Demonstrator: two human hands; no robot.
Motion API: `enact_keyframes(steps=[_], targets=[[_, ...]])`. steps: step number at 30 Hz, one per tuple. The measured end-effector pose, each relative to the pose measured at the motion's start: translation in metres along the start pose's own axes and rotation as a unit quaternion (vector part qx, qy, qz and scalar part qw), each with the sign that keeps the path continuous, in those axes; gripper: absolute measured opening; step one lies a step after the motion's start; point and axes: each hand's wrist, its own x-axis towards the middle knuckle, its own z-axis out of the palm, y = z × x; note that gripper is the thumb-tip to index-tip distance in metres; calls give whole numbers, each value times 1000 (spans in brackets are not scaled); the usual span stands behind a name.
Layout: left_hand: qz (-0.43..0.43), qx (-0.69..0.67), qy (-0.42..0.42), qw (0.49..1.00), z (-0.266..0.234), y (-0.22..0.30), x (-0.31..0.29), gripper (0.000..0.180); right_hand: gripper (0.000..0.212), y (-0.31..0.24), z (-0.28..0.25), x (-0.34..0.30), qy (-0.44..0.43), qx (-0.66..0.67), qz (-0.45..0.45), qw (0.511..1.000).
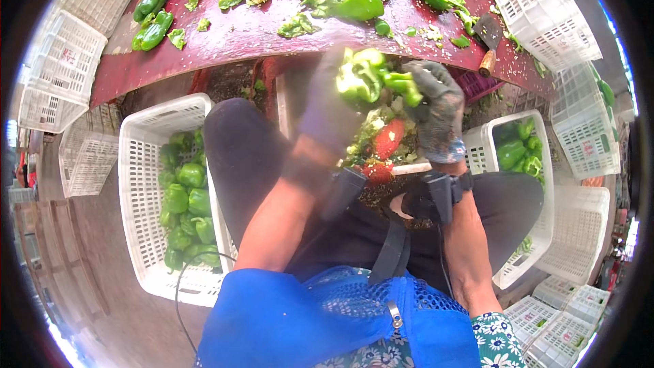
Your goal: Cleaning and chopping green peppers at a processing table with a cleaver.
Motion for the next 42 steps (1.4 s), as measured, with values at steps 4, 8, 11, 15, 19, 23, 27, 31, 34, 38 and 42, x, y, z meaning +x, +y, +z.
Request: enact_keyframes(steps=[4,8,11,15,19,23,27,31,34,38,42], targets=[[-20,-58,-26,998,0,2,7,39,12,-34,5,-8,2,9,-11,1000],[-85,-51,-53,994,8,14,-8,33,10,-24,-10,-2,-12,-140,-32,990],[162,233,-108,953,-12,-3,-10,28,12,-21,-12,-6,-57,-242,-31,968],[211,245,-93,942,-33,-4,5,30,14,-41,-16,-11,-70,-82,-150,983],[-125,-86,33,988,-5,28,6,39,18,-34,-33,13,-93,-259,-165,947],[-105,-70,40,991,1,25,5,47,28,-22,0,9,-156,-407,-330,837],[-75,-52,-8,996,9,18,0,50,28,-6,26,6,-135,-489,-272,818],[-91,-89,-19,992,13,3,0,47,31,4,32,0,-40,-598,-172,782],[-2,36,-21,999,6,-7,0,43,23,11,31,7,-43,-330,-110,936],[123,214,-26,969,-2,-19,1,37,7,17,23,6,-95,-514,-261,812],[-77,-75,22,994,5,-4,0,38,14,6,12,-1,-188,-483,-383,765]])
